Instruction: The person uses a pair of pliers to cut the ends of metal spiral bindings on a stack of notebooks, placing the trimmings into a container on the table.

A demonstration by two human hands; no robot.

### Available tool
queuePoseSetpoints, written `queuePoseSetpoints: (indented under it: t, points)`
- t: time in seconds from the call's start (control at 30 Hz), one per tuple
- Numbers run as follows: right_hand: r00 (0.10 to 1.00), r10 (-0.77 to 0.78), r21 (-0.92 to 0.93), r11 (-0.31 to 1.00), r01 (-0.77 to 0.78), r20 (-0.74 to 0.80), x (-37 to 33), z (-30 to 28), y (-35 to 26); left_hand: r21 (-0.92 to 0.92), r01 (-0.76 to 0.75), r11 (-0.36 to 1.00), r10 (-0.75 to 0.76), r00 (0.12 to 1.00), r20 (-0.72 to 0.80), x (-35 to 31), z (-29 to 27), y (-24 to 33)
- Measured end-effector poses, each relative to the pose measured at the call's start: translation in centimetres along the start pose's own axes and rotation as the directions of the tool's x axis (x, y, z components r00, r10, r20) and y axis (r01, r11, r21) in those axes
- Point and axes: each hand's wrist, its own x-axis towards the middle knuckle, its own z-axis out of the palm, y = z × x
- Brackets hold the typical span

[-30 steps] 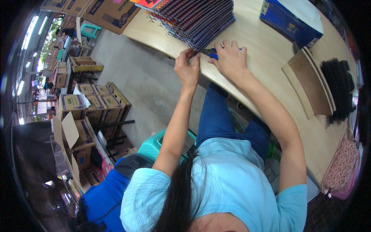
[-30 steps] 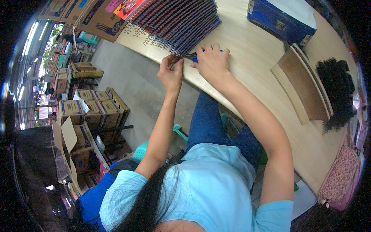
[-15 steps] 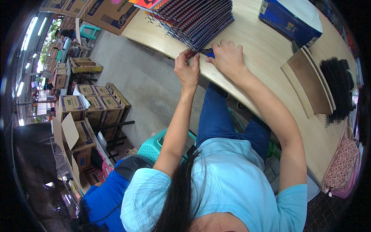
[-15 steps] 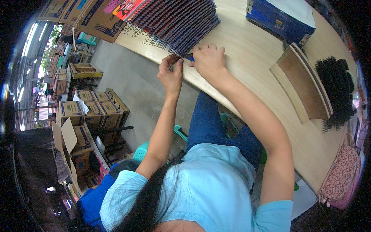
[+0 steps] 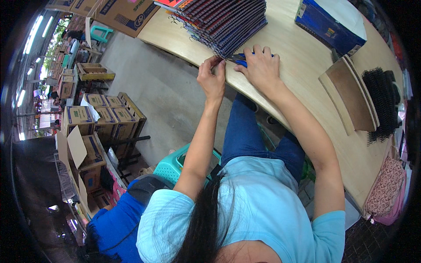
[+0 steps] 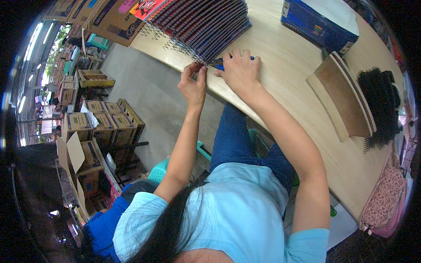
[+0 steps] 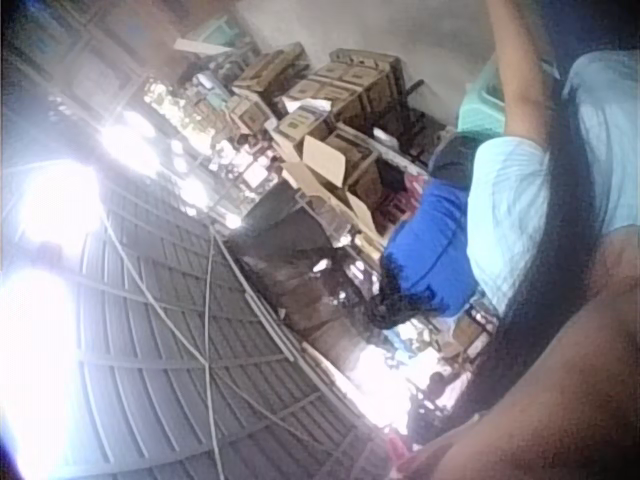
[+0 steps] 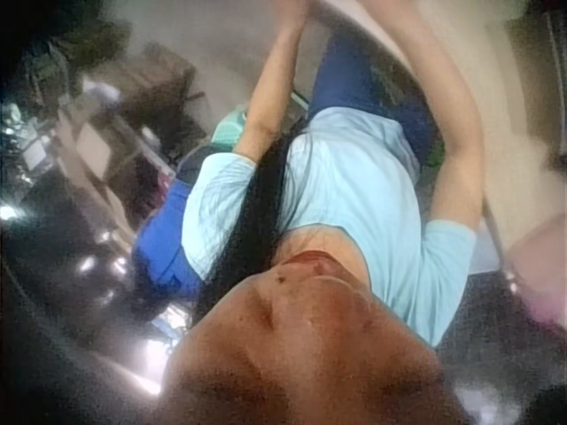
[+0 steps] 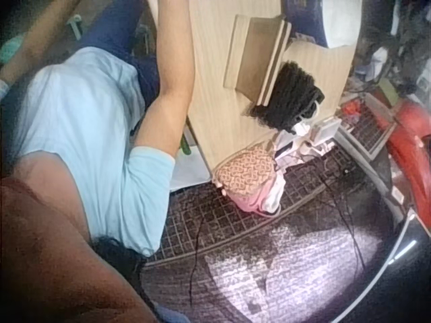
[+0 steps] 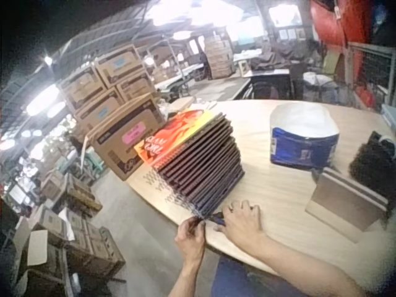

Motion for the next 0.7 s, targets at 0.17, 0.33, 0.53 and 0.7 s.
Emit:
queuePoseSetpoints:
  t: [0.17, 0.33, 0.53, 0.7]
  points:
    - [1.000, 0.003, -0.001, 1.000, -0.003, 0.002, 0.1, -0.3, 0.0, 0.020, 0.006, 1.000, -0.007, 1.000, 0.009, 0.1, 0.0, 0.1]
    - [1.000, -0.003, 0.000, 1.000, 0.003, 0.024, 0.4, -0.1, -0.4, -0.026, 0.012, 1.000, -0.012, 1.000, -0.007, 0.0, 0.1, -0.3]
    - [0.964, 0.022, 0.138, 0.989, -0.061, 0.264, 1.6, 0.0, 0.0, 0.050, -0.036, 0.998, 0.036, 0.999, 0.004, 0.2, 0.1, -0.2]
    - [0.987, 0.067, 0.097, 0.992, -0.082, 0.148, 0.4, -1.2, 0.8, 0.041, 0.038, 0.998, -0.039, 0.999, 0.023, 0.4, -0.2, -0.2]
